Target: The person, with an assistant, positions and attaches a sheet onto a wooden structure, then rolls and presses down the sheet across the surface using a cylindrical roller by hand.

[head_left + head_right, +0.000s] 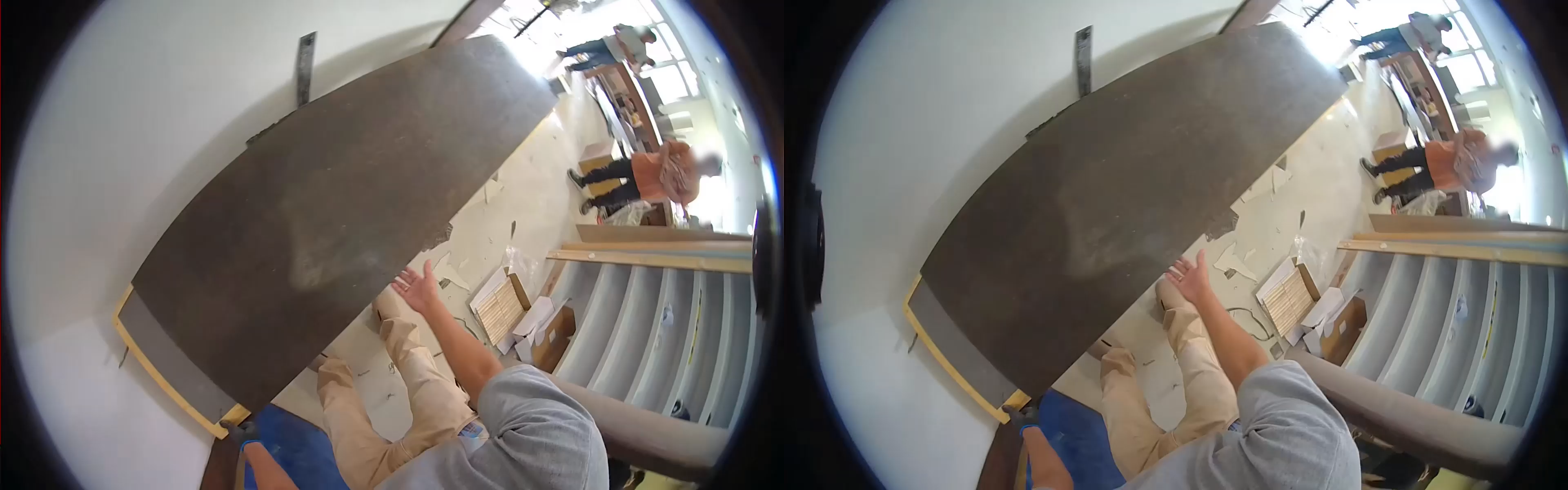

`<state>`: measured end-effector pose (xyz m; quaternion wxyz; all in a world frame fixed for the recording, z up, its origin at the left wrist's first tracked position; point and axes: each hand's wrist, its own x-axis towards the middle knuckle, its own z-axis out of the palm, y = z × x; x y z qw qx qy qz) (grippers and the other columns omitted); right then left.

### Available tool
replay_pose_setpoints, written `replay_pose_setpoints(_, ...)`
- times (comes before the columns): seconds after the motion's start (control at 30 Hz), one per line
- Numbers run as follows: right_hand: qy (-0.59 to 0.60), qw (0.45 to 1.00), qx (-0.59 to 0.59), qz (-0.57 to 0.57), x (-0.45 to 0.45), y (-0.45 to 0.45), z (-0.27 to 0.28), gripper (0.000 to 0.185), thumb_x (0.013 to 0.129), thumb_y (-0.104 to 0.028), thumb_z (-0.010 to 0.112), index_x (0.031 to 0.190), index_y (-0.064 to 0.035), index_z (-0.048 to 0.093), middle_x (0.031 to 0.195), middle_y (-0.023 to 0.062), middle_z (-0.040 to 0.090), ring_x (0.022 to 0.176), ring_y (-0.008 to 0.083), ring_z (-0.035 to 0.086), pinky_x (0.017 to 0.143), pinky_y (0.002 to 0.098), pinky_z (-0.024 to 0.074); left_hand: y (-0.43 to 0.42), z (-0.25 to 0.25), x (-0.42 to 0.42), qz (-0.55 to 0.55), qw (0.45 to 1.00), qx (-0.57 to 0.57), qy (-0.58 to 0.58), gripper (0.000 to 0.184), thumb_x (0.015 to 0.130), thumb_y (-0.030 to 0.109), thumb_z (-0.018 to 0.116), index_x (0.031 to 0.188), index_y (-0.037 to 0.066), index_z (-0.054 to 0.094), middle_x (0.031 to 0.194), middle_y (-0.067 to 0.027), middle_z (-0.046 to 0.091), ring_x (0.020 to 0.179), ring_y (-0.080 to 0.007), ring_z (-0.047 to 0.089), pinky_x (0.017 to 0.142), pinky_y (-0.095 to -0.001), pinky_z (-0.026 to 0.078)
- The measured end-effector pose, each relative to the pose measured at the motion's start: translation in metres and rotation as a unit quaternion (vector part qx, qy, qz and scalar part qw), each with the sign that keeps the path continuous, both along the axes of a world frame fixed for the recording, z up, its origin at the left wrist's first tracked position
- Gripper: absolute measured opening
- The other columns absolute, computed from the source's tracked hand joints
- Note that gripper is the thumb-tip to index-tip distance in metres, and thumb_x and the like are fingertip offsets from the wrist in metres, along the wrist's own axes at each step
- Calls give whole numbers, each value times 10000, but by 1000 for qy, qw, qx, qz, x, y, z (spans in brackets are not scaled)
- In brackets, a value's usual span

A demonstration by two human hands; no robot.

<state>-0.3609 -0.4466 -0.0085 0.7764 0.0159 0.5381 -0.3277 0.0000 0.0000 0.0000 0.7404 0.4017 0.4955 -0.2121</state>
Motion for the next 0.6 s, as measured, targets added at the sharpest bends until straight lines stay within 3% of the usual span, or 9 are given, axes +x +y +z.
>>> replay_pose_setpoints(0.07,25,999,2,28,-17,-5,6,929,781,-668,386,1368,0,118,1427,155,128,1254,369,224,1037,464,224,36,-11,-28,-67,994,71,-55,425,876,406,455,1141,74,475,1088,-77,530,997,-217,504,886,-400,422)
replay_pose_setpoints(0.1,76,989,-119,49,-37,-110,28,915,781,-657,405,1349,19,167,1400,161,177,1222,374,267,1025,473,246,19,-80,-39,-44,997,-13,-55,383,885,373,438,1133,84,477,1063,-73,528,964,-212,510,862,-393,432)
replay_pose_setpoints(0.2,28,999,-23,7,-53,-42,-17,747,798,-590,456,1202,35,383,1226,157,423,1110,345,382,997,458,300,44,-76,-78,-91,939,-258,-210,275,910,274,386,1111,114,486,987,-62,524,865,-196,525,790,-372,460)
replay_pose_setpoints(0.23,-16,997,-50,61,-72,-57,-21,737,810,-586,438,1202,38,398,1255,163,403,1138,338,366,1004,442,295,16,-66,-95,-47,993,-38,-99,331,897,363,424,1139,141,466,1001,-55,528,891,-196,526,808,-387,456)
replay_pose_setpoints(0.27,42,998,-38,41,-54,-60,11,753,814,-591,425,1223,39,381,1282,162,386,1158,322,364,1004,442,295,3,-65,-109,-65,986,-46,-149,463,848,480,459,1166,144,438,1014,-53,530,915,-218,527,826,-419,452)
replay_pose_setpoints(0.33,126,988,-13,84,-16,-47,29,787,821,-607,388,1329,-29,224,1343,163,318,1225,316,326,1010,446,283,-28,-3,-97,-41,999,-1,28,756,732,650,471,1193,55,397,1078,-144,528,1005,-302,519,910,-478,414)
replay_pose_setpoints(0.4,183,974,23,130,-4,-35,47,796,828,-604,371,1372,-82,112,1383,170,246,1259,338,280,1026,470,250,-27,39,-82,-116,972,34,203,897,683,738,443,1144,-32,423,1007,-207,537,871,-356,574,799,-504,479)
replay_pose_setpoints(0.53,131,967,91,201,16,21,40,756,864,-545,356,1379,-67,76,1408,181,188,1257,372,279,1036,482,242,-36,76,-73,-317,928,-46,193,768,710,697,484,995,-15,510,851,-161,554,701,-277,584,698,-424,523)
replay_pose_setpoints(0.6,59,972,86,212,34,51,43,749,865,-495,419,1381,-75,75,1406,181,191,1282,356,229,1039,476,233,-45,71,-78,-388,902,103,157,717,732,667,493,997,1,517,843,-134,572,690,-264,585,696,-409,521)
